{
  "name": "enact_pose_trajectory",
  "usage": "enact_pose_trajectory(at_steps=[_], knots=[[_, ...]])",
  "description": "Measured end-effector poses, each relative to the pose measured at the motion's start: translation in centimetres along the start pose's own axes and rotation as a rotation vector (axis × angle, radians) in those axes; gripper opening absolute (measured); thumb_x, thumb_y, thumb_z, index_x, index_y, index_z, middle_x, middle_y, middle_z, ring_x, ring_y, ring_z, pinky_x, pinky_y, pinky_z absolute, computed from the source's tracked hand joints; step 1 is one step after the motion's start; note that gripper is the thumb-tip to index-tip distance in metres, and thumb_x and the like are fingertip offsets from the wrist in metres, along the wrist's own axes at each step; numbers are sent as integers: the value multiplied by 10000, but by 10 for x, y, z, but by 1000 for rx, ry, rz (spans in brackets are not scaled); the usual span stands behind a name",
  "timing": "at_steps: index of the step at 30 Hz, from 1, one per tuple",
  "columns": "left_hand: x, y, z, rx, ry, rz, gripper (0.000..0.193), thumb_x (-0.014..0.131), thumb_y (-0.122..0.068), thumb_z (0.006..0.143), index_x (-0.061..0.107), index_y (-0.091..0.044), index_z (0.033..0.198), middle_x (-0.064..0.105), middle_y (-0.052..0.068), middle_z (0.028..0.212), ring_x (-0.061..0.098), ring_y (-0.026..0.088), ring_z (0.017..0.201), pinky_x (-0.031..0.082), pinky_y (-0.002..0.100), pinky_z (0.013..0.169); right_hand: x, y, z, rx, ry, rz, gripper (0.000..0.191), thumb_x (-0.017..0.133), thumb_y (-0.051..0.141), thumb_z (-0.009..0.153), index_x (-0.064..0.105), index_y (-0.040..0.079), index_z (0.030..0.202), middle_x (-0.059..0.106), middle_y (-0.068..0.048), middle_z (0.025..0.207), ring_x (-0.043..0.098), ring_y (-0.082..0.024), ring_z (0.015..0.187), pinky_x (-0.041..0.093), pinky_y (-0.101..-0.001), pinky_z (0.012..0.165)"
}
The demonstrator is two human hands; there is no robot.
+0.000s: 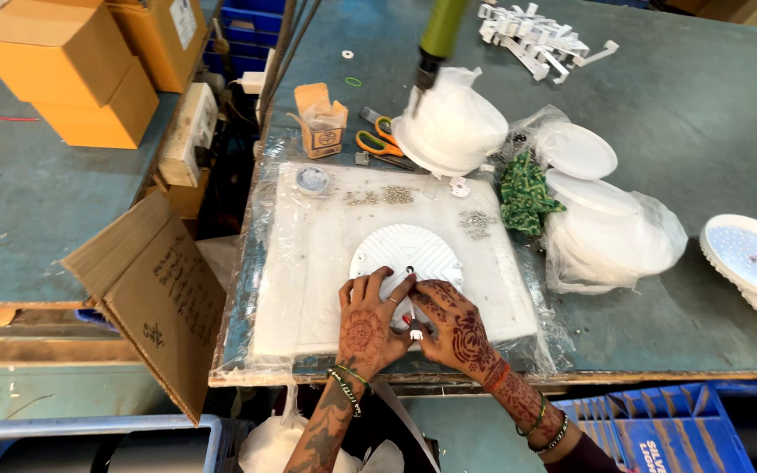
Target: The person unpacks foam-wrapped LED ceiling light components at a factory workbench, wipes a round light diffuser with a green cloth, attaches small mounting brackets to the light base, and uses a handheld electric screwdriver to drive screws into the fixture.
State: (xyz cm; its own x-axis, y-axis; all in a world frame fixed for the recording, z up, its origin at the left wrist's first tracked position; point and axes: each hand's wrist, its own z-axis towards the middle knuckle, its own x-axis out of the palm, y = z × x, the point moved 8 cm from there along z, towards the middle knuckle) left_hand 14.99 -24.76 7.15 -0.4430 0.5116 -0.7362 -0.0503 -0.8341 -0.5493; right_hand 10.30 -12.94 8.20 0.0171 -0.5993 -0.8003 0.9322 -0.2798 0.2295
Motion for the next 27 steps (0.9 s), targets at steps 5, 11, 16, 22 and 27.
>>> enact_pose_trajectory(at_steps=[5,11,16,22,27], knots=[[4,-1,0,62,9,4,805,864,-478,638,632,-167,1343,520,162,1354,455,345,1264,275,538,1087,-18,-47,-20,98,57,149,386,690,23,764,741,82,1142,716,-86,1243,673,-306,1176,563,-410,968],[8,-3,-5,88,-3,69,777,837,-423,667,612,-192,1375,517,143,1390,463,322,1258,272,528,1116,-82,-192,-52,341,-87,-426,261,690,58,777,734,65,1033,701,-114,1132,638,-321,1094,531,-428,927],[20,4,-5,64,110,182,875,844,-341,604,594,-260,1439,492,116,1471,447,291,1287,255,507,1131,-100,-255,-80,496,-34,-491,324,603,-10,765,759,94,1029,711,-60,1094,638,-302,1072,520,-405,964],[14,2,-6,109,-8,75,755,859,-435,678,614,-213,1357,500,140,1396,445,320,1281,256,532,1120,-81,-265,-74,461,120,-466,306,637,56,739,765,106,1012,711,-61,1043,619,-316,1018,509,-413,934],[13,1,-7,119,2,108,744,831,-418,621,661,-199,1312,528,137,1396,465,300,1291,278,510,1119,-81,-263,-66,480,149,-434,235,651,96,782,776,120,979,715,-67,1027,642,-303,1015,516,-423,911]])
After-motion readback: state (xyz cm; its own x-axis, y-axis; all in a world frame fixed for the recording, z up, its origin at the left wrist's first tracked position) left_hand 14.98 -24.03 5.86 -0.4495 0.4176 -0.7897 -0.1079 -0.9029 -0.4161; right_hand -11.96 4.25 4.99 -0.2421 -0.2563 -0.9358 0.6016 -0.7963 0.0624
